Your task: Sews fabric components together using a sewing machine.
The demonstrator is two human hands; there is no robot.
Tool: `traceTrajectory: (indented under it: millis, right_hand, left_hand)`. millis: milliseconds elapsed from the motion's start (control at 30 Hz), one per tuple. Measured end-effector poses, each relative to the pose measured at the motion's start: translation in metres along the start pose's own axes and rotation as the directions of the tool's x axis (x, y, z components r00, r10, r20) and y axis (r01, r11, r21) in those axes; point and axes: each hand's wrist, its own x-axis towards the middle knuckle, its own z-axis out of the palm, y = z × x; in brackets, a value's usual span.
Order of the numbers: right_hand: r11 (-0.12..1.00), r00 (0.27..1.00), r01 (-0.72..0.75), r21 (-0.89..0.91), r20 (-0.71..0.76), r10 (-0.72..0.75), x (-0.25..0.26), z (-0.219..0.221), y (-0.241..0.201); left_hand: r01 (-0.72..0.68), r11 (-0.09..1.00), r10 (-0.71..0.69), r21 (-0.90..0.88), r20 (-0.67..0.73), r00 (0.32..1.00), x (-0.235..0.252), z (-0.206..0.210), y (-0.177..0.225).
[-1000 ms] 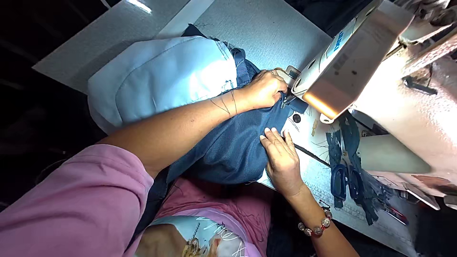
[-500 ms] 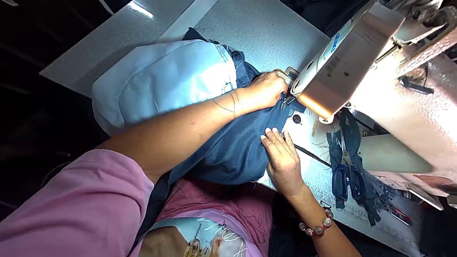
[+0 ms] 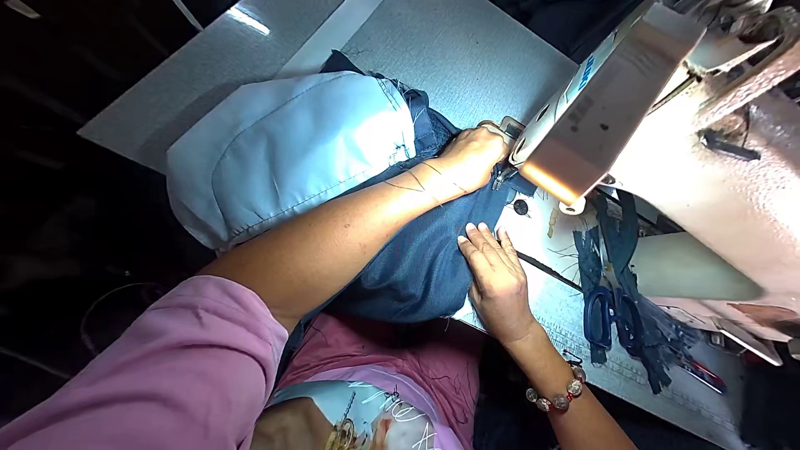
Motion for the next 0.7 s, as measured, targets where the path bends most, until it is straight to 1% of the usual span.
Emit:
traceTrajectory:
  millis: [133, 300, 467, 500, 600, 700]
  right_hand:
    - [1.0, 1.0, 0.001, -0.001, 0.003, -0.001, -0.001, 0.0, 0.0]
    - [1.0, 1.0, -0.001, 0.0, 0.001, 0.001, 0.0, 0.0, 0.0]
    - [1.0, 1.0, 0.008, 0.0, 0.019, -0.008, -0.001, -0.001, 0.001]
    - [1.0, 0.999, 0.014, -0.002, 0.035, -0.014, 0.0, -0.002, 0.001]
    - [1.0, 0.991, 0.005, -0.005, 0.133, -0.005, 0.0, -0.01, -0.001]
    - [1.0, 0.981, -0.015, 0.009, 0.193, 0.013, -0.002, -0.015, -0.001]
  left_hand:
    - [-0.003, 1.0, 0.004, 0.013, -0.003, 1.0, 0.0, 0.003, -0.001]
    - [-0.021, 1.0, 0.02, -0.017, -0.076, 0.997, -0.001, 0.01, -0.004]
    - [0.045, 0.999, -0.045, -0.009, -0.035, 0.998, -0.003, 0.004, 0.005]
    - [0.046, 0.999, -0.046, -0.01, -0.047, 0.998, -0.004, 0.006, 0.005]
    - [-0.005, 1.0, 0.005, 0.002, -0.16, 0.987, -0.007, 0.018, 0.001]
    - [-0.134, 0.991, 0.134, 0.022, -0.345, 0.929, -0.008, 0.039, -0.01]
